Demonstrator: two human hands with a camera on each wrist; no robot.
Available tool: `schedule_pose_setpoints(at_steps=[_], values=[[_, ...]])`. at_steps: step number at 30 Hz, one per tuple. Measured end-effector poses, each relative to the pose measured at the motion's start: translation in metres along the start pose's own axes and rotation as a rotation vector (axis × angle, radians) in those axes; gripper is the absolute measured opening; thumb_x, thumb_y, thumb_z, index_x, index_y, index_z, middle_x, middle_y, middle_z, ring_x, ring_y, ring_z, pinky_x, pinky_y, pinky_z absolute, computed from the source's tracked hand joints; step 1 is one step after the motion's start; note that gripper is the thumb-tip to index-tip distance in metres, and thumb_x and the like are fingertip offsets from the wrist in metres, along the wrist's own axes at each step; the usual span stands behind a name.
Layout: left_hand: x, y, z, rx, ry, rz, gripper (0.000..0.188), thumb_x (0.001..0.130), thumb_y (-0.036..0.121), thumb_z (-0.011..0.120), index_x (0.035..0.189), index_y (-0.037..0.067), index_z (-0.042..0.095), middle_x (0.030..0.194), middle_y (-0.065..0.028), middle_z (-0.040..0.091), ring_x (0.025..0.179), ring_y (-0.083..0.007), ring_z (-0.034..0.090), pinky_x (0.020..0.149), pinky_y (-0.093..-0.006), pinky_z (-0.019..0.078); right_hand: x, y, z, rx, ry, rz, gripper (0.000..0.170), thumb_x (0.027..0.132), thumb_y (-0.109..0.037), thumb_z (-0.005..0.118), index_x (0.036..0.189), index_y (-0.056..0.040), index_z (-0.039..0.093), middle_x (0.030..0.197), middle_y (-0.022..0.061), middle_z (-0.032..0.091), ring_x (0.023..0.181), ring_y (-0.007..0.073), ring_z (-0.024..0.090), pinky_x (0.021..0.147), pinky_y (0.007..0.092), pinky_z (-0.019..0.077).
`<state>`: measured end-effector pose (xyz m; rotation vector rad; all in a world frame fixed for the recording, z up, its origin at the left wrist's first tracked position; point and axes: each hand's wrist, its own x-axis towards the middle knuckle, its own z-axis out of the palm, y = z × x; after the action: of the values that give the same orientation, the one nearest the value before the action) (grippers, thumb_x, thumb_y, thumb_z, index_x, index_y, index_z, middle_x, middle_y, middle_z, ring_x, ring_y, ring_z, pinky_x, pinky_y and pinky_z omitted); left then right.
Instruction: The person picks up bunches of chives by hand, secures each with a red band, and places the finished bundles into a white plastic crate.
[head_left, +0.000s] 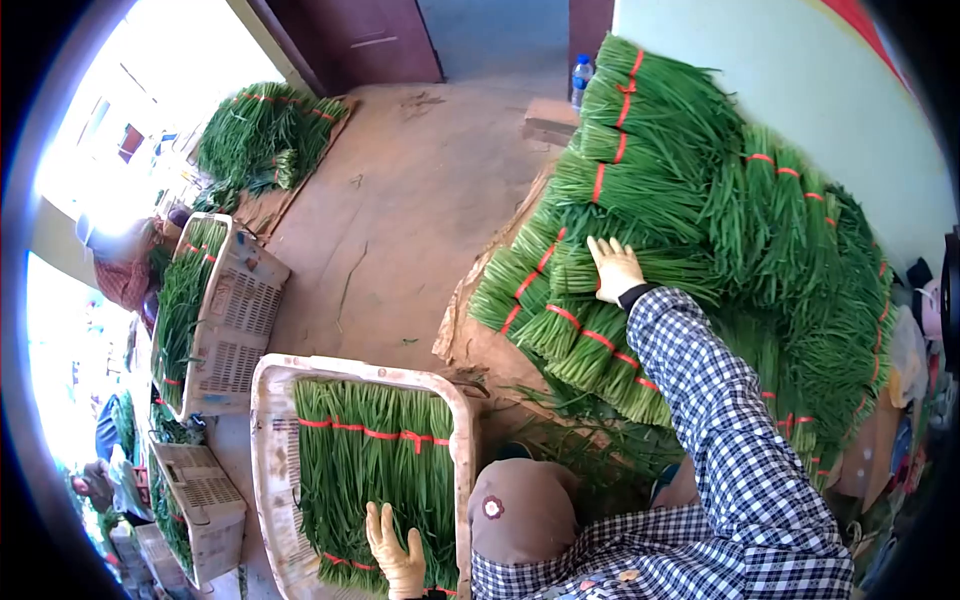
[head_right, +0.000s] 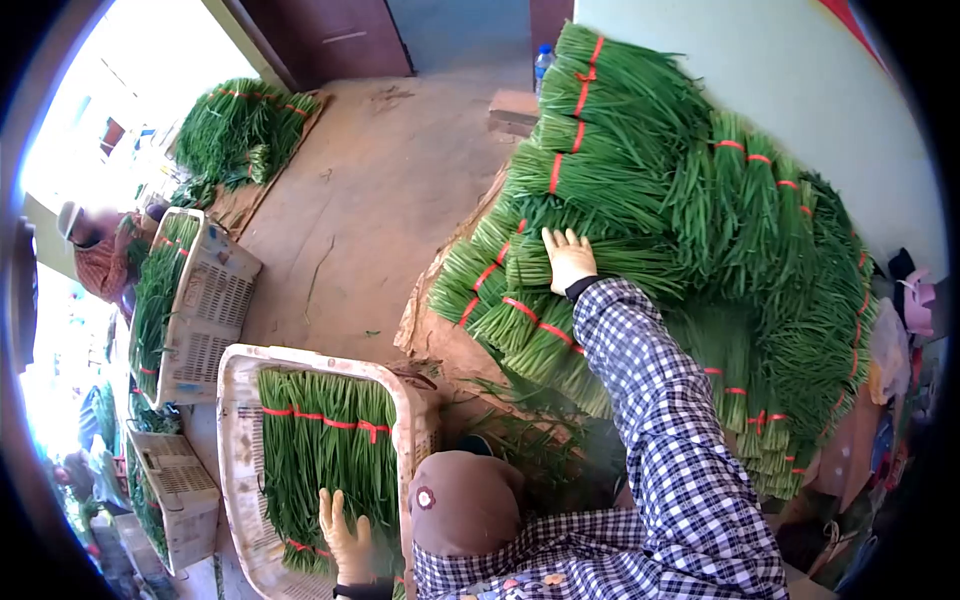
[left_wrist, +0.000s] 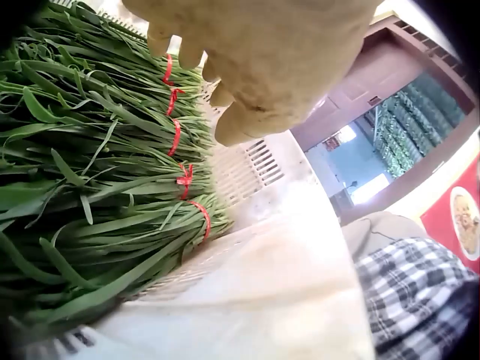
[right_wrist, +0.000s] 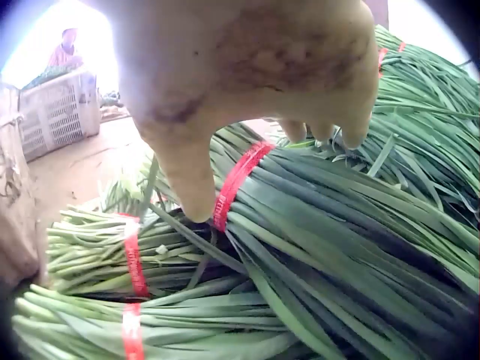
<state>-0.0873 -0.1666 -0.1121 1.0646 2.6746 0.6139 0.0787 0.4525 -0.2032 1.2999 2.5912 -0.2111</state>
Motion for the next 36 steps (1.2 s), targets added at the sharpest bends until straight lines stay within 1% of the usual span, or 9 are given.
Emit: schedule_pose_setpoints(at_steps=[12,17,19,22,24,26,29,32,36], values=[[0.037,0.052,-0.005,-0.028,0.101,0.128,0.066,0.086,0.001,0.065,0.15,0.0,0.05,0.162,-0.0253,0.039,0.148,-0.0452,0.039,0.121,-0.053,0.034,-0.061,0.024,-0.005,-0.042,0.167,-0.196,0.104,0.069,-0.04,0.088,0.157,-0.0096,0.04,0.122,0.01,0.066,0.119,0.0276,0.063,0.126,0.0501,0.0252],[0.068,0.124,-0.037,-0.15,0.183,0.337,0.06,0.088,0.001,0.064,0.147,0.0,0.054,0.157,-0.0272,0.045,0.144,-0.0453,0.044,0.12,-0.0522,0.0359,-0.172,0.052,-0.065,0.662,0.597,-0.369,0.121,0.053,-0.018,0.102,0.156,-0.0107,0.04,0.122,0.0106,0.062,0.112,0.0306,0.062,0.104,0.0384,0.0517],[0.073,0.164,-0.04,-0.395,0.149,0.394,0.052,0.089,0.001,0.064,0.141,-0.001,0.06,0.151,-0.0255,0.052,0.141,-0.0421,0.049,0.119,-0.0496,0.0375,-0.196,0.057,-0.066,1.229,0.421,-0.272,0.116,0.06,-0.01,0.101,0.157,-0.0099,0.038,0.135,0.0076,0.059,0.123,0.023,0.059,0.111,0.0369,0.0481],[0.073,0.235,-0.055,-0.983,-0.47,0.229,0.045,0.107,0.011,0.052,0.148,-0.006,0.051,0.155,-0.0191,0.05,0.133,-0.0321,0.058,0.117,-0.0415,0.0413,-0.249,0.031,-0.114,1.724,0.214,-0.325,0.112,0.063,-0.006,0.099,0.157,-0.0078,0.038,0.143,0.0093,0.056,0.127,0.0223,0.058,0.113,0.0376,0.0474],[0.074,0.257,-0.019,-1.515,-1.102,-0.01,0.074,0.112,0.051,0.037,0.159,-0.006,0.031,0.162,-0.0251,0.04,0.147,-0.0334,0.045,0.122,-0.0468,0.0362,-0.3,0.01,-0.162,0.712,0.618,-0.447,0.108,0.064,-0.014,0.098,0.154,-0.0058,0.041,0.138,0.0141,0.059,0.122,0.0308,0.062,0.112,0.0417,0.048],[0.07,0.277,0.018,-1.851,-1.573,-0.411,0.093,0.106,0.071,0.028,0.163,-0.003,0.023,0.163,-0.0287,0.036,0.148,-0.0412,0.041,0.123,-0.0521,0.0338,-0.321,-0.011,-0.18,0.675,0.618,-0.6,0.104,0.065,-0.019,0.096,0.153,-0.005,0.042,0.135,0.0161,0.06,0.12,0.0341,0.062,0.111,0.0436,0.0478],[0.048,0.304,0.041,-1.879,-1.472,-0.338,0.093,0.102,0.073,0.038,0.159,0.0,0.032,0.161,-0.0255,0.039,0.148,-0.044,0.039,0.122,-0.0558,0.0331,-0.358,-0.038,-0.193,0.516,0.609,-0.823,0.089,0.071,-0.021,0.087,0.148,-0.0023,0.047,0.13,0.0174,0.062,0.121,0.0358,0.061,0.111,0.0473,0.0466],[0.038,0.291,0.105,-3.094,-1.783,-0.585,0.095,0.094,0.076,0.054,0.154,0.003,0.042,0.154,-0.0231,0.046,0.141,-0.044,0.046,0.117,-0.0617,0.0399,-0.393,-0.047,-0.18,0.285,0.596,-0.83,0.082,0.073,-0.013,0.08,0.148,-0.0022,0.048,0.133,0.0157,0.062,0.128,0.0342,0.058,0.115,0.0472,0.0434],[0.029,0.284,0.083,-2.718,-1.56,-0.424,0.095,0.094,0.076,0.054,0.154,0.003,0.042,0.154,-0.0232,0.046,0.141,-0.044,0.046,0.117,-0.0616,0.0403,-0.446,-0.037,-0.191,0.255,0.524,-0.748,0.076,0.076,-0.013,0.08,0.147,-0.0034,0.053,0.144,0.0144,0.059,0.137,0.0322,0.053,0.119,0.0459,0.0396]])
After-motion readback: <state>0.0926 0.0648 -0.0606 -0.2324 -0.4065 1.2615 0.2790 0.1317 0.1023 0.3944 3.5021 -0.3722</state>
